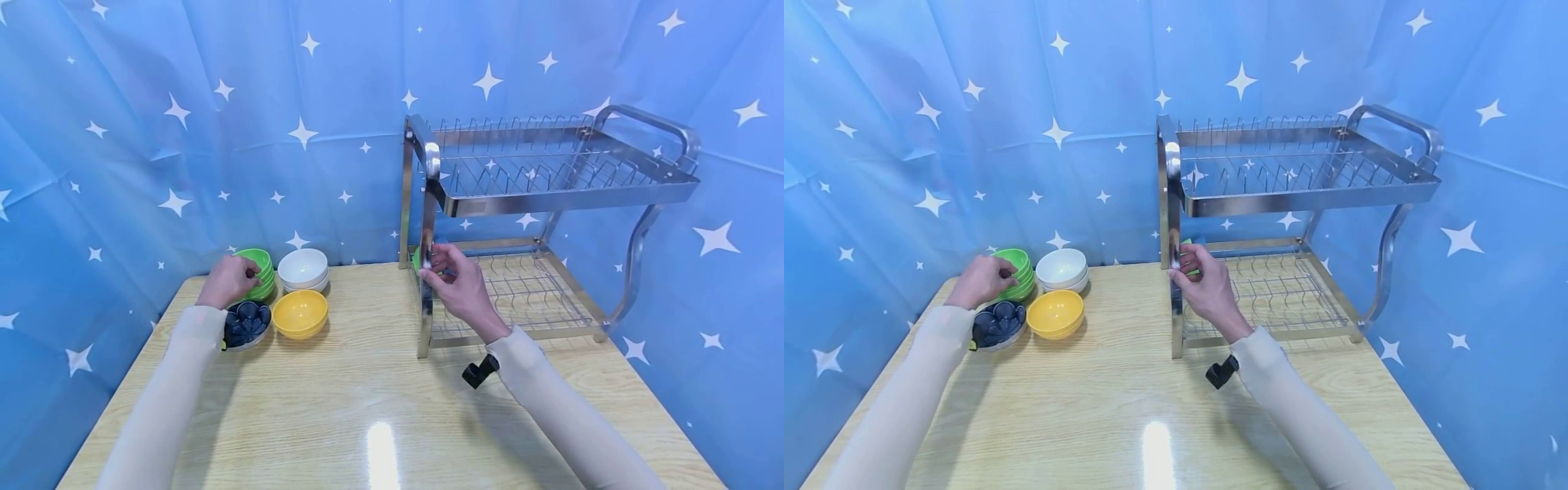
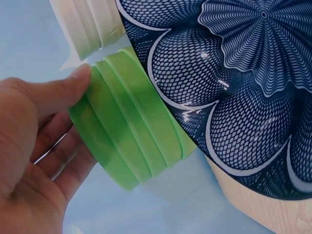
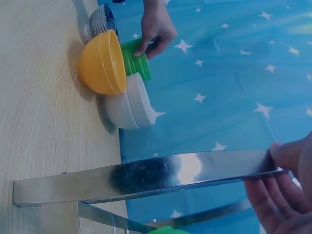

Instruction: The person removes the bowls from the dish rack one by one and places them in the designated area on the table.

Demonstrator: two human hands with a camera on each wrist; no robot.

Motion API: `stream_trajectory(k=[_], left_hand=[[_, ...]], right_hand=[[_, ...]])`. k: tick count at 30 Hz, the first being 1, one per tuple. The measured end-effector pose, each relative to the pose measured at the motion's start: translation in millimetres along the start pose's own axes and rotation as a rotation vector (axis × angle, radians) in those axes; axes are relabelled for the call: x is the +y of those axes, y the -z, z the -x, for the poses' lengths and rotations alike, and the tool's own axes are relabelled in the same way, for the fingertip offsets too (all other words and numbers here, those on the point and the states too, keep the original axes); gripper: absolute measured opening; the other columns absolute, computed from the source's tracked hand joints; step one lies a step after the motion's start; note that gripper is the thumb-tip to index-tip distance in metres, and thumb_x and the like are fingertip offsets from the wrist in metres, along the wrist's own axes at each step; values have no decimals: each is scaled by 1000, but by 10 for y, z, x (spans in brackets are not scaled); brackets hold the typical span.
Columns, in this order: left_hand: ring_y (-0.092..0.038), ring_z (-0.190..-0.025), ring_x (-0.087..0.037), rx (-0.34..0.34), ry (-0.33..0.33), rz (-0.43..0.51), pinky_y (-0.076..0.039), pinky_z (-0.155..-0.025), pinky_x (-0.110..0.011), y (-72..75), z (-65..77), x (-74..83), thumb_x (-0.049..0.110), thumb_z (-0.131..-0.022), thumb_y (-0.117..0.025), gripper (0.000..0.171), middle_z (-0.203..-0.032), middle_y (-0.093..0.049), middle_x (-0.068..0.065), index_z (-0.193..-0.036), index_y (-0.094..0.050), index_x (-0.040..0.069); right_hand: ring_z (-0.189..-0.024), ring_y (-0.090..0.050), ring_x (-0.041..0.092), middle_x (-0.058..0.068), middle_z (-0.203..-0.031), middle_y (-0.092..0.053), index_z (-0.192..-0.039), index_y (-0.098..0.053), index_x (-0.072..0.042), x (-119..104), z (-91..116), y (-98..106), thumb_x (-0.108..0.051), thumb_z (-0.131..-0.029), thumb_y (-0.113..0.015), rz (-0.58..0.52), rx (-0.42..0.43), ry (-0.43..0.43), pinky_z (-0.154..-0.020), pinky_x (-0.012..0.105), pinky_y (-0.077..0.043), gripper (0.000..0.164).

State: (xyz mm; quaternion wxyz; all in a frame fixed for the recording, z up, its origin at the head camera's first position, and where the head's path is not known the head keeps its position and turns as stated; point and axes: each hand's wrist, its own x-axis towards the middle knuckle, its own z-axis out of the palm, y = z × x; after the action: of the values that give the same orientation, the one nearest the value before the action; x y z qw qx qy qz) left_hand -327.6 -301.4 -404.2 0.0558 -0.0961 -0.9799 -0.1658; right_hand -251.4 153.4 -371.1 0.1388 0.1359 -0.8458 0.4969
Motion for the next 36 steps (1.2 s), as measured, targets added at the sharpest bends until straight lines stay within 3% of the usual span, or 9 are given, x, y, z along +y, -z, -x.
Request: stream_trajectory(k=[7, 10, 14, 18, 24, 28, 36], left_hand=[[-66, -98, -34, -70, 44, 7, -57, -83, -48, 51, 3, 36, 21, -95, -73, 42, -117, -71, -24, -130, -67, -2], [-65, -106, -40, -90, 55, 10, -56, -88, -54, 84, 14, 52, 27, -97, -71, 48, -122, -68, -27, -137, -63, 2], [-60, -119, -50, -88, 62, 25, -51, -97, -64, 122, 18, 58, 34, -99, -68, 57, -134, -60, -32, -145, -55, 5], [-52, -130, -51, -56, 74, 82, -46, -104, -67, 121, 8, 107, 39, -99, -66, 67, -145, -53, -32, -152, -45, 4], [-45, -139, -48, -10, 49, 194, -43, -110, -66, 78, -20, 283, 47, -99, -64, 77, -154, -44, -28, -159, -34, 8], [-47, -136, -46, 32, -2, 203, -44, -109, -65, 44, -22, 429, 49, -99, -65, 78, -153, -45, -27, -159, -36, 10], [-38, -146, -43, 83, -64, 278, -35, -119, -62, -62, 30, 792, 49, -97, -67, 75, -156, -45, -22, -156, -41, 11]], right_hand=[[-97, -69, 22, 9, -109, -70, -132, -58, -9, 1, -4, 1, -20, -96, -74, 12, -3, 7, -87, 40, -60, 41], [-97, -69, 22, 9, -110, -70, -131, -58, -9, -8, -7, 1, -20, -96, -74, 18, -7, 7, -87, 40, -59, 40], [-98, -69, 22, 9, -109, -70, -131, -58, -10, -11, -8, -2, -21, -96, -74, 20, -12, 7, -87, 40, -59, 39], [-99, -69, 22, 9, -109, -70, -131, -59, -9, -4, -4, -1, -21, -96, -74, 16, -17, 5, -87, 39, -59, 39], [-99, -69, 22, 9, -109, -70, -132, -59, -9, 11, 4, 13, -21, -97, -73, 22, -12, 5, -86, 39, -59, 40], [-100, -68, 23, 9, -110, -70, -133, -58, -9, 18, 12, 13, -21, -97, -73, 23, -16, 1, -87, 39, -59, 41], [-98, -69, 23, 10, -108, -70, -134, -59, -7, 15, 17, 7, -20, -97, -72, 27, -10, 18, -86, 40, -60, 41]])
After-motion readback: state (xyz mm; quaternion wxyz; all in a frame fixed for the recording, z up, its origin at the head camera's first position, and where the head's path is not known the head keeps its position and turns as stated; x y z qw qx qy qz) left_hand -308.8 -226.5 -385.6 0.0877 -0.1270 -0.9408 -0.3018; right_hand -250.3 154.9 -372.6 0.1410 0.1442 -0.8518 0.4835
